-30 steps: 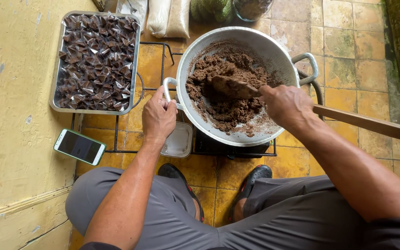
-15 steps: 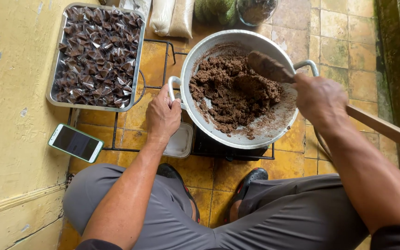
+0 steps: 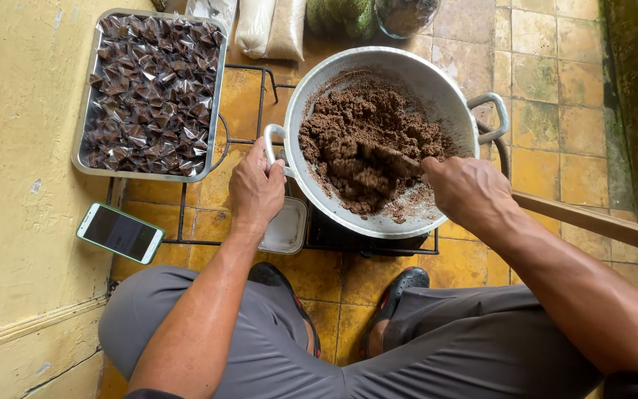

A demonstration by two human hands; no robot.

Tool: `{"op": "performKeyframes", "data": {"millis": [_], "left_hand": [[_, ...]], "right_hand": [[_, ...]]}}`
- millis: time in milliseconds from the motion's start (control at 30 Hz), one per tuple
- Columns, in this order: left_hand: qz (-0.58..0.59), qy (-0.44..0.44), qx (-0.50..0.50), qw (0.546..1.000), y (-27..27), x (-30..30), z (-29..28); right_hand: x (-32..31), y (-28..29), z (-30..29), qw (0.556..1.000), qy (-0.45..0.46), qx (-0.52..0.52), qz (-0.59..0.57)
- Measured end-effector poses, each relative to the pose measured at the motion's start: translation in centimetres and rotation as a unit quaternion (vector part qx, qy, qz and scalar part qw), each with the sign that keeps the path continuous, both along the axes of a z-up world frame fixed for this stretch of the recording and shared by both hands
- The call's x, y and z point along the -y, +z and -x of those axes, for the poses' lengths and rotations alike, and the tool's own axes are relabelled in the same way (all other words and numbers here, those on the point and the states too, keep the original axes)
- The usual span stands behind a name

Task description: Stirring a thick brown food mixture in a large pot using a wooden paddle

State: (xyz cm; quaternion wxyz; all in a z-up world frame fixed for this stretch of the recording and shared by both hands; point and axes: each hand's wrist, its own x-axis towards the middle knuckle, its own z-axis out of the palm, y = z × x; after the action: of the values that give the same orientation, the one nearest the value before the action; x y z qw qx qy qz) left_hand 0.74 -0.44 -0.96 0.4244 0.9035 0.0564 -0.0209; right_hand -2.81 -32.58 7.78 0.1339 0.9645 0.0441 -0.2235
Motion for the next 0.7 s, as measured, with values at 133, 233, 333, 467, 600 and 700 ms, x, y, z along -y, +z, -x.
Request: {"op": "performKeyframes", "data": {"millis": [133, 233, 333, 467, 600, 700], "left_hand": [[-0.010, -0.019, 0.038, 0.999, 0.1, -0.1, 0.1], [-0.016, -0.004, 0.021, 1.000, 0.0, -0.1, 0.2], [-0.029, -0.003, 0.001, 1.000, 0.0, 0.0, 0.2], [-0.025, -0.012, 0.010, 1.000, 1.0, 0.3, 0.6], [-0.035, -0.001, 0.005, 0.999, 0.6, 0.4, 0.3], [0.053, -0.002, 0.015, 0.998, 0.4, 0.0, 0.6]], "right_hand": [[1.1, 3.0, 1.1, 0.996, 0.012, -0.008, 0.091], [0.8, 7.3, 1.5, 0.992, -0.055, -0.002, 0.114], [0.5, 10.0, 1.4, 0.977, -0.124, -0.024, 0.174], [0.9, 8.9, 1.1, 0.963, -0.216, -0.068, 0.145], [2.3, 3.7, 0.0, 0.980, -0.170, -0.073, 0.076], [4.5, -1.6, -0.9, 0.992, -0.116, -0.010, -0.056]]}}
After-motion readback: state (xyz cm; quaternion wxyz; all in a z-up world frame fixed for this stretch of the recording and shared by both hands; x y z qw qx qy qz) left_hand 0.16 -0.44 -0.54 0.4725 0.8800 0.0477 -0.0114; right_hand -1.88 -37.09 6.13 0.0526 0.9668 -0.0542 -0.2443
